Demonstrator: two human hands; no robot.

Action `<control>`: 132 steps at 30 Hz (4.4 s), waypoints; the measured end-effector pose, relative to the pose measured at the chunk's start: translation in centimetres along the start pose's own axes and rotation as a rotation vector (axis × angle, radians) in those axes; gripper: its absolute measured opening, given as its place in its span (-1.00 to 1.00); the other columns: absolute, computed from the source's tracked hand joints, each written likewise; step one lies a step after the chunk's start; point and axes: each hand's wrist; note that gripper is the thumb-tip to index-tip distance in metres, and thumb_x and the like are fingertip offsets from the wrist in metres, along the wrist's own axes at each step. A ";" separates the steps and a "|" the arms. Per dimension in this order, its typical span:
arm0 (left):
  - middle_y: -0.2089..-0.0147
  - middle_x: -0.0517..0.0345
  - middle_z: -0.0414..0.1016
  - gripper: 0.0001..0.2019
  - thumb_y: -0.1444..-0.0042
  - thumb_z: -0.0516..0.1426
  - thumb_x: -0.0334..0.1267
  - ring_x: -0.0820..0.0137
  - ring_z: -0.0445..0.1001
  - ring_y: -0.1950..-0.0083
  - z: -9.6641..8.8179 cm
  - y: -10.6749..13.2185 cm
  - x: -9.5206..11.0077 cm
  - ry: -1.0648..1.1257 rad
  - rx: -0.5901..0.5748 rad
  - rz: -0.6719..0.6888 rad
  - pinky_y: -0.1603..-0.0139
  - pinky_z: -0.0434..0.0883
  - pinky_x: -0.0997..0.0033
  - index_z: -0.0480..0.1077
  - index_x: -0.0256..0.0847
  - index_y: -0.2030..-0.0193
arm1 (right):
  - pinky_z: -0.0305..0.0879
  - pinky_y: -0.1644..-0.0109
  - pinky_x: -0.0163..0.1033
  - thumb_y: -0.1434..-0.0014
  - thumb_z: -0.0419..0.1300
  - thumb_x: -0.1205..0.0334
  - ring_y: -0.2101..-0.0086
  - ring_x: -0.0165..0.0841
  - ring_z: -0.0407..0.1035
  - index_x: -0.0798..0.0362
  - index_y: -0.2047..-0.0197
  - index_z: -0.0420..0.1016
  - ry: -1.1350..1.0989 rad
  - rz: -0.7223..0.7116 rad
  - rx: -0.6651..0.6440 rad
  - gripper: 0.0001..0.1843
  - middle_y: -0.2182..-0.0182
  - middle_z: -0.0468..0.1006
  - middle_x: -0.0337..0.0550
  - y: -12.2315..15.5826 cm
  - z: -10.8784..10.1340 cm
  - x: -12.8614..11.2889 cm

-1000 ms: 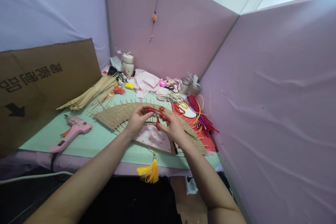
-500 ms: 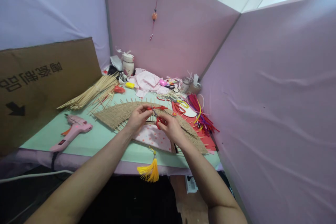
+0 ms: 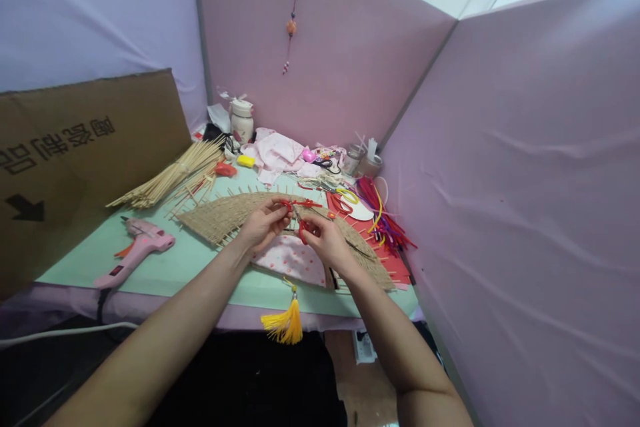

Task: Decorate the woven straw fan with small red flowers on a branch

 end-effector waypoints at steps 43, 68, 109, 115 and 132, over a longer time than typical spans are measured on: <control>0.51 0.16 0.45 -0.86 0.14 0.34 -0.53 0.60 0.38 0.49 -0.1 -0.4 -0.4 0.160 0.059 -0.109 0.41 0.36 0.66 0.46 -0.39 0.44 | 0.08 0.36 -0.31 0.00 0.25 -0.22 0.46 -0.45 0.16 0.12 0.28 0.45 -0.318 0.154 -0.177 -0.49 0.48 0.34 -0.28 -0.1 1.0 -1.9; 0.53 0.16 0.43 -0.80 0.20 0.39 -0.45 0.58 0.33 0.51 -0.7 -0.5 -0.2 0.073 0.011 -0.148 0.42 0.33 0.61 0.47 -0.40 0.44 | -0.01 0.42 -0.30 -0.03 0.18 -0.31 0.51 -0.44 0.08 0.04 0.52 0.31 -0.211 0.147 -0.273 -0.47 0.57 0.26 -0.28 -0.5 0.0 -2.8; 0.45 0.15 0.42 -0.86 -0.08 0.14 -0.62 0.63 0.41 0.46 -0.8 -1.0 0.4 0.249 0.173 -0.178 0.42 0.40 0.73 0.39 -0.36 0.40 | 0.12 0.34 -0.29 -0.04 0.27 -0.20 0.39 -0.33 0.32 0.08 0.22 0.42 0.454 0.120 0.017 -0.51 0.41 0.48 -0.19 -7.9 -1.1 1.2; 0.42 0.15 0.44 -0.84 -0.12 0.10 -0.60 0.60 0.45 0.42 -1.4 -1.4 0.9 0.316 0.261 -0.165 0.42 0.43 0.71 0.38 -0.32 0.40 | 0.24 0.16 -0.23 -0.09 0.32 -0.03 0.13 -0.14 0.44 0.15 0.00 0.36 0.867 0.118 -0.078 -0.46 0.09 0.55 0.18 -16.9 -0.7 2.0; 0.43 0.09 0.53 -0.90 -0.02 0.17 -0.59 0.54 0.49 0.38 -1.5 -1.5 0.9 0.299 0.343 -0.032 0.30 0.44 0.59 0.45 -0.37 0.40 | 0.23 0.20 -0.29 0.06 0.44 0.04 0.15 -0.18 0.44 0.28 0.09 0.45 0.884 0.104 -0.186 -0.41 0.14 0.57 0.22 -21.1 1.7 3.6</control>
Point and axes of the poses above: each hand's wrist, its own y-axis away from the middle knuckle, its own z-axis out of the palm, x = y × z
